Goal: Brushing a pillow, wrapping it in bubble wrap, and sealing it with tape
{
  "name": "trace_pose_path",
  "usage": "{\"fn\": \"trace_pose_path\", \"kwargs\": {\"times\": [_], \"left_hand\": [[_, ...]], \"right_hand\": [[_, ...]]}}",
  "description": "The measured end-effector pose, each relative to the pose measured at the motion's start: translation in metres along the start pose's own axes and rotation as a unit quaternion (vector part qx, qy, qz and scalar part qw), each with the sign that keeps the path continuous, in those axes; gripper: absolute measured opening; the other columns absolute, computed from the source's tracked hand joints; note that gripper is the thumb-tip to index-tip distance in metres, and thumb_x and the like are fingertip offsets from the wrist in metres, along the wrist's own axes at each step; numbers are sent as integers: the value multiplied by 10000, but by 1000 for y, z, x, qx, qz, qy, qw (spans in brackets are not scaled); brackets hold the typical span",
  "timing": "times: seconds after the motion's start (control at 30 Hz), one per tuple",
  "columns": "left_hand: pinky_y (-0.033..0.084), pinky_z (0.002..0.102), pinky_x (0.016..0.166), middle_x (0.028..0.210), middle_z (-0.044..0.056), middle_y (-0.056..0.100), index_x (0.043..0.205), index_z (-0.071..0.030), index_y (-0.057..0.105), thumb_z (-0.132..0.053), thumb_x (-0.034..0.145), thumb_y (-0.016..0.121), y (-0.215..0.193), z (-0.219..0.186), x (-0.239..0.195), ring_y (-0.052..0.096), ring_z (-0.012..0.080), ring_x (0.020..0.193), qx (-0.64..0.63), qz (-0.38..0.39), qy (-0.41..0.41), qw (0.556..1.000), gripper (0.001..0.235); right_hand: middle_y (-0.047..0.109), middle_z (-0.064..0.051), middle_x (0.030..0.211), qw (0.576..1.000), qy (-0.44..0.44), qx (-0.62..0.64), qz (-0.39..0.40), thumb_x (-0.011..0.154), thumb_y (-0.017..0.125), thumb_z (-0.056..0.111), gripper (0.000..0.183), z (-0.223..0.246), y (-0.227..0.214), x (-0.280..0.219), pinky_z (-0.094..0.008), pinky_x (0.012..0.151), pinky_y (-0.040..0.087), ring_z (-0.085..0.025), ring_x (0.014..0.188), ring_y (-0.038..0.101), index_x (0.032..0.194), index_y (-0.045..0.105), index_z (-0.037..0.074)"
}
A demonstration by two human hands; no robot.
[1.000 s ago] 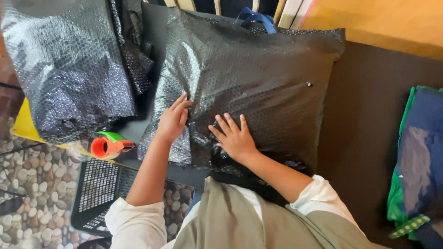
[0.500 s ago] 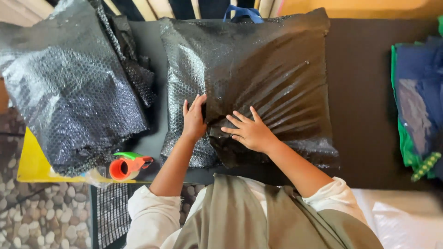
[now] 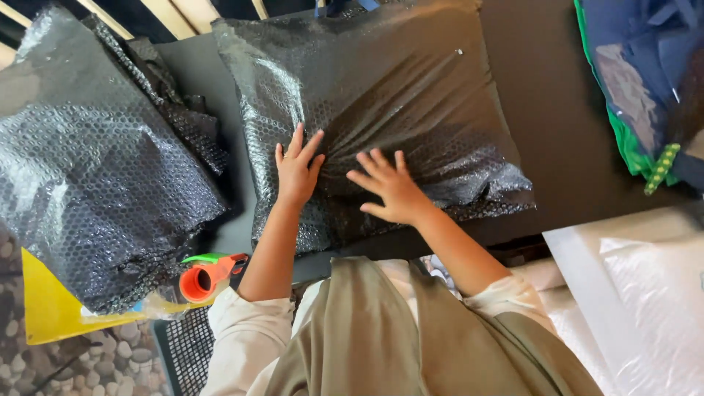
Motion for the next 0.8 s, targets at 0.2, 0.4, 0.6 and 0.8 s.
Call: {"fn": "trace_pose_path", "kwargs": {"times": [0.2,0.4,0.6,0.8], "left_hand": [[207,609,1202,1540,25,548,1431,-390,627,-335,1011,694,8,7,-2,444,279,1462,41,-15,6,999,429],[184,600,1201,1544,4,545,1447,-406,612,-378,1021,681,15,11,-3,424,271,1475,57,-17,17,998,432],[180,589,1194,1533,-11,556,1429,-406,633,-373,1028,686,13,12,-3,415,255,1476,58,-13,12,998,406],[149,565,1207,1540,-34,544,1419,-433,635,-396,1033,672,9,10,-4,396,244,1486,45,-1,-14,999,389]], "right_hand": [[225,-257,1683,928,253,-56,-268,924,766,305,815,-124,-101,-126,-566,1214,38,-459,1544,129,1639,421,125],[175,-293,1674,907,403,20,-123,895,786,182,874,-162,-62,-214,-667,1185,305,-521,1505,244,1655,354,181],[516,-200,1449,878,397,-42,-262,742,940,107,898,-218,-54,-265,-544,1139,382,-394,1357,501,1525,501,81],[727,122,883,836,422,-200,-287,667,1006,273,330,-306,-30,-326,-301,827,541,-154,863,704,873,748,286]]}}
Point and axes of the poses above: each hand's wrist, its own x-axis towards the middle knuckle, its own y-axis out of the palm, z = x × y, the point moved 10 cm from there along x, towards the middle knuckle
